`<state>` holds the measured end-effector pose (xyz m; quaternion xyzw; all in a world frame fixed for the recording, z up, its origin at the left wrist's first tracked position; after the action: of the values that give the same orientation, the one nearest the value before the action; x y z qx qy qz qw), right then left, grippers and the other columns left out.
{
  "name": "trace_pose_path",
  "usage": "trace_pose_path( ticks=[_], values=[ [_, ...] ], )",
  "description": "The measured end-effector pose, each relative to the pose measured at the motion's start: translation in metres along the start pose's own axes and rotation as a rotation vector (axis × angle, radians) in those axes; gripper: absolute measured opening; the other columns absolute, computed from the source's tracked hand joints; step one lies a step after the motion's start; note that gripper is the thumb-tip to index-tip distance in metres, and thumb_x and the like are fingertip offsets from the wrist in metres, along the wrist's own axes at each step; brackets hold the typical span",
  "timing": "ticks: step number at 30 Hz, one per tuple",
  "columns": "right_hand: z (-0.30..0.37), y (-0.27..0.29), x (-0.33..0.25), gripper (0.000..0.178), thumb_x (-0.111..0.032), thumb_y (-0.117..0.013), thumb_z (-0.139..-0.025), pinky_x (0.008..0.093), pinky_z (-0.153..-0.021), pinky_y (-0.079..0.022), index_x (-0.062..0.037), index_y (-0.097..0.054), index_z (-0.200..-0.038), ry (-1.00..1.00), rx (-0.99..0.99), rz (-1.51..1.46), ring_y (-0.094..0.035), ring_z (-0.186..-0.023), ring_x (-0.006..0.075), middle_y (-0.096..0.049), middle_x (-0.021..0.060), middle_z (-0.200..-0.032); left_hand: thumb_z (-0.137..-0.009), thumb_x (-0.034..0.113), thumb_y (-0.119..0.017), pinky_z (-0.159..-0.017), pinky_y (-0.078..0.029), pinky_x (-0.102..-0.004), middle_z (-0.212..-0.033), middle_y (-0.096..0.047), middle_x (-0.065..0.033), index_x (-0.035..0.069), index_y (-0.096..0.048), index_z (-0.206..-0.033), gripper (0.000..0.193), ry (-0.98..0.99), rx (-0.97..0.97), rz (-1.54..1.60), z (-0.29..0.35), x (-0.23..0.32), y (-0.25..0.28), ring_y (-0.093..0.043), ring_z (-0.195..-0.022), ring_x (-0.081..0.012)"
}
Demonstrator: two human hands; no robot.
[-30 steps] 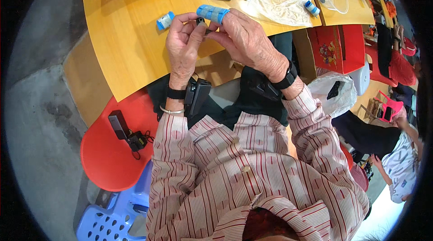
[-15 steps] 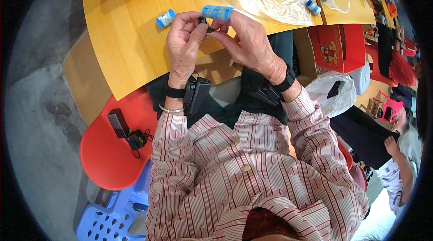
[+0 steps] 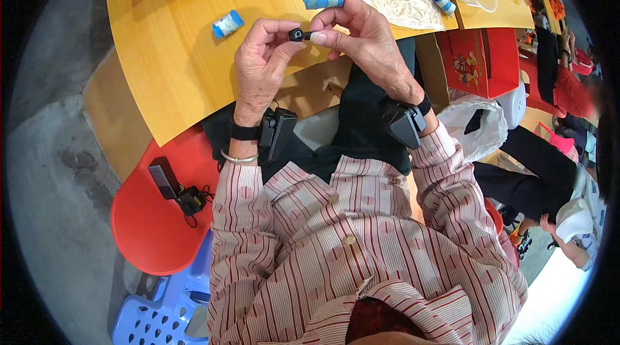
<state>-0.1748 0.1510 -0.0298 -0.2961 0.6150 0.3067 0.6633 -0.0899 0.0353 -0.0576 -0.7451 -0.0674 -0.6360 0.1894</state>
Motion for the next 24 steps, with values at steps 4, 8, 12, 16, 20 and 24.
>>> trace_pose_path(
  ticks=[4, 8, 12, 16, 20, 24],
  values=[
    [-0.0005, -0.0011, 0.001, 0.031, -0.008, -0.065, -0.081, 0.0222, -0.06, -0.052, -0.0056, -0.052, -0.108, 0.004, -0.001, 0.006, -0.058, -0.078, 0.0085, -0.061, 0.0013, -0.084, -0.081, -0.008, -0.057, -0.075, -0.045, -0.0195, -0.089, -0.056, -0.0026, -0.001, -0.054, -0.103, 0.023, 0.012, -0.003, -0.011, 0.0014, 0.0004, -0.0005, -0.054, -0.081, -0.0081],
    [-0.0001, 0.0026, 0.0006, 0.031, -0.007, -0.065, -0.08, 0.0228, -0.06, -0.052, -0.0051, -0.052, -0.108, 0.017, 0.007, 0.064, -0.057, -0.077, 0.0086, -0.061, 0.0017, -0.083, -0.081, -0.007, -0.058, -0.074, -0.045, -0.0194, -0.088, -0.057, -0.0021, 0.0, -0.055, -0.102, 0.022, 0.021, -0.018, -0.061, 0.0016, -0.0007, -0.0033, -0.054, -0.08, -0.0076],
    [0.0012, 0.0033, 0.0003, 0.03, -0.006, -0.065, -0.08, 0.0227, -0.06, -0.052, -0.0047, -0.053, -0.108, 0.001, 0.007, 0.088, -0.057, -0.076, 0.0088, -0.061, 0.002, -0.082, -0.083, -0.004, -0.057, -0.071, -0.049, -0.0206, -0.087, -0.06, -0.0046, -0.002, -0.055, -0.1, 0.018, -0.033, -0.03, -0.111, 0.0012, -0.0021, -0.0024, -0.06, -0.079, -0.0094],
    [0.0009, 0.0057, 0.0041, 0.03, -0.006, -0.065, -0.079, 0.0226, -0.061, -0.052, -0.0048, -0.053, -0.107, 0.017, 0.002, 0.1, -0.058, -0.076, 0.0094, -0.061, 0.0021, -0.082, -0.083, -0.004, -0.057, -0.071, -0.048, -0.0201, -0.086, -0.06, -0.0046, -0.003, -0.056, -0.1, 0.017, -0.04, -0.034, -0.108, 0.0015, -0.0022, -0.0028, -0.06, -0.079, -0.0096],
    [0.0017, 0.0072, 0.0031, 0.029, -0.006, -0.066, -0.079, 0.0228, -0.063, -0.053, -0.0045, -0.054, -0.106, 0.019, -0.003, 0.137, -0.058, -0.077, 0.0097, -0.061, 0.002, -0.081, -0.081, -0.003, -0.059, -0.068, -0.048, -0.0195, -0.083, -0.061, -0.0039, -0.002, -0.057, -0.096, 0.015, -0.048, -0.016, -0.161, 0.0017, -0.002, -0.0038, -0.06, -0.075, -0.0087],
    [0.0028, 0.0057, -0.0006, 0.028, -0.006, -0.067, -0.078, 0.0227, -0.063, -0.053, -0.0039, -0.055, -0.104, 0.057, 0.011, 0.207, -0.058, -0.077, 0.0096, -0.061, 0.0021, -0.081, -0.079, -0.002, -0.062, -0.064, -0.048, -0.0206, -0.08, -0.063, -0.0035, 0.0, -0.059, -0.093, 0.015, -0.088, 0.014, -0.268, 0.0026, -0.0035, -0.0021, -0.061, -0.071, -0.0084]
  ],
)
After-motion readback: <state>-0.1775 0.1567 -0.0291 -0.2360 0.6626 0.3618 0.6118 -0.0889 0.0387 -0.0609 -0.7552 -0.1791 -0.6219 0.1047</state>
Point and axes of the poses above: each hand's wrist, its own z-axis away from the middle knuckle, its own y-axis out of the back of the hand, x = y × z, the point moved 6 cm from there along -z, towards the middle knuckle
